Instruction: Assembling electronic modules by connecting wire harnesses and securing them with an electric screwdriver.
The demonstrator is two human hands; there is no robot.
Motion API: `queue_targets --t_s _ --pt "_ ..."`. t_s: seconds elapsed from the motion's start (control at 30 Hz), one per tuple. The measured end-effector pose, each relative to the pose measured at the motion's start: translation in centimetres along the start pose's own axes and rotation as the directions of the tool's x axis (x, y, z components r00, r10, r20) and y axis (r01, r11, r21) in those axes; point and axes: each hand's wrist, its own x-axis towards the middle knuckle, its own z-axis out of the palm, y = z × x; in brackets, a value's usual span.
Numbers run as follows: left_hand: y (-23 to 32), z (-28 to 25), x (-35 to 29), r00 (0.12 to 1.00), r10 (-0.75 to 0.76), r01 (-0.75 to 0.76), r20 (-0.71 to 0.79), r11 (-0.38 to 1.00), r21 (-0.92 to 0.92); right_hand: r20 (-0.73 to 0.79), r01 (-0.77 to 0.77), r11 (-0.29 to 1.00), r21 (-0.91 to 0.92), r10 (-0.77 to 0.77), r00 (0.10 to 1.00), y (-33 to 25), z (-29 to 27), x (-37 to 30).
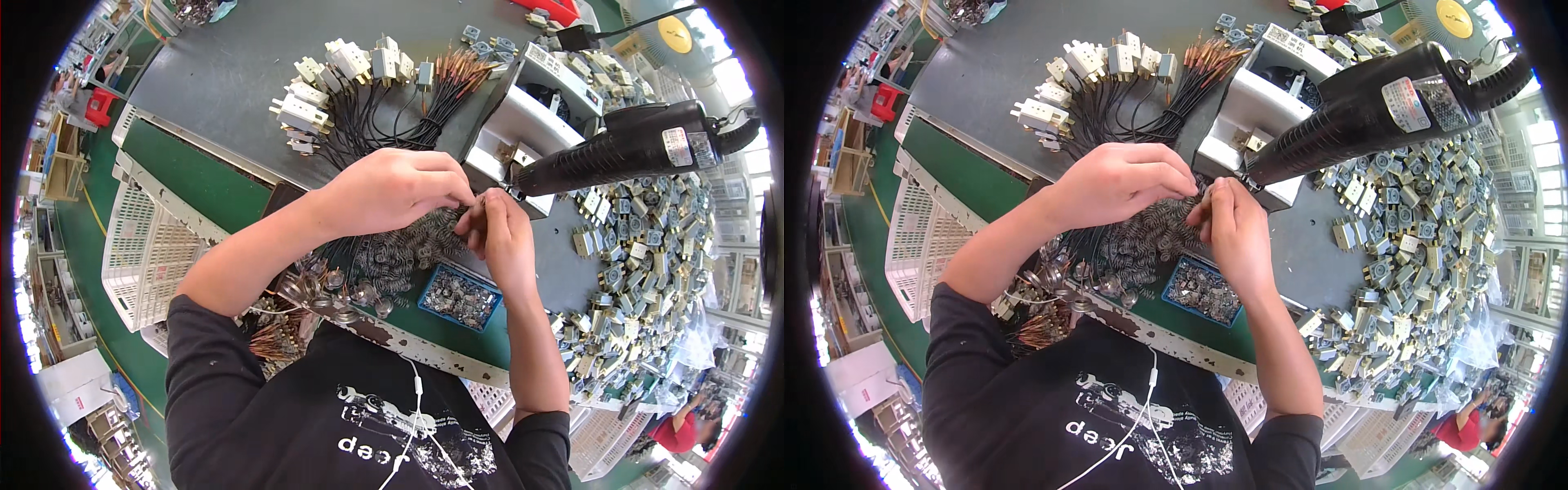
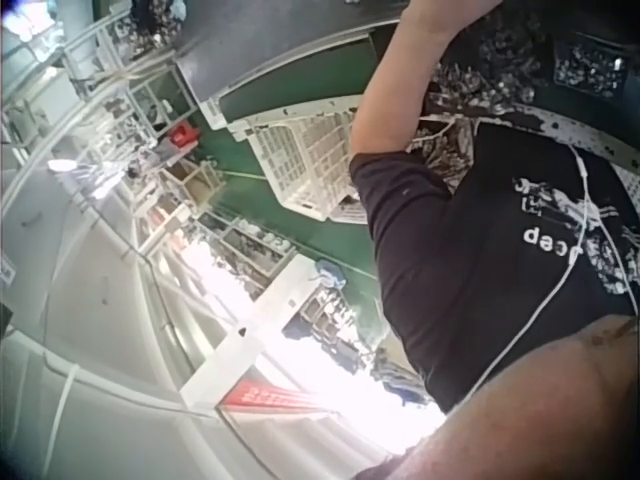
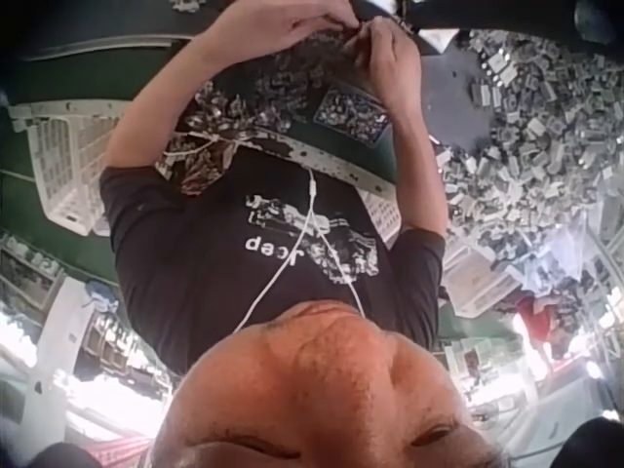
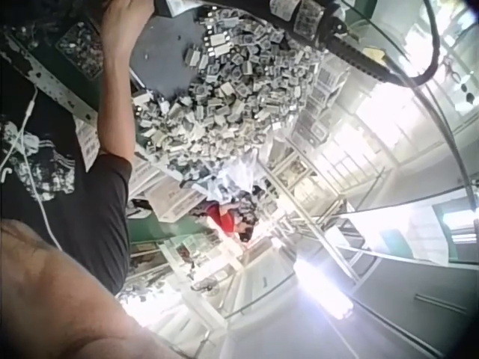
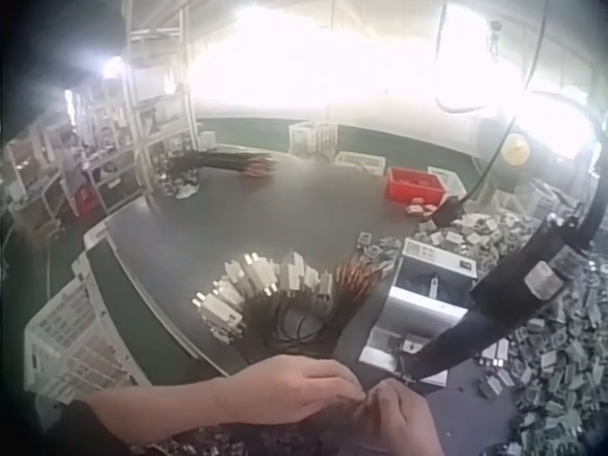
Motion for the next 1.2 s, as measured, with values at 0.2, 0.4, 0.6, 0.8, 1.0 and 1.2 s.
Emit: queue_targets --t_s 0.2,0.4,0.6,0.8,1.0,1.2 --pt "0.0 -0.5 0.3 0.954 -0.297 0.299 0.034 0.943 -0.148 -0.143 0.299 0.903 -0.308 -0.355 0.924 0.1 1.4 -0.5" --pt "-0.5 -1.7 0.9 0.943 -0.323 0.330 0.080 0.938 -0.107 -0.114 0.349 0.896 -0.276 -0.391 0.913 -0.1 1.3 -0.5" --pt "0.7 -1.8 0.6 0.846 -0.504 0.532 0.176 0.817 -0.221 -0.127 0.473 0.741 -0.477 -0.590 0.797 -0.4 1.6 -0.1" --pt "0.9 -2.4 0.9 0.858 -0.461 0.508 0.227 0.826 -0.243 -0.167 0.516 0.744 -0.424 -0.625 0.763 -0.4 1.6 -0.5" --pt "1.0 -2.6 0.9 0.857 -0.463 0.508 0.226 0.832 -0.224 -0.107 0.515 0.755 -0.407 -0.599 0.794 -0.2 1.3 -0.7" --pt "0.6 -2.5 0.3 0.922 -0.342 0.336 0.179 0.940 0.063 -0.124 0.369 0.849 -0.377 -0.441 0.889 0.1 1.0 -0.8"
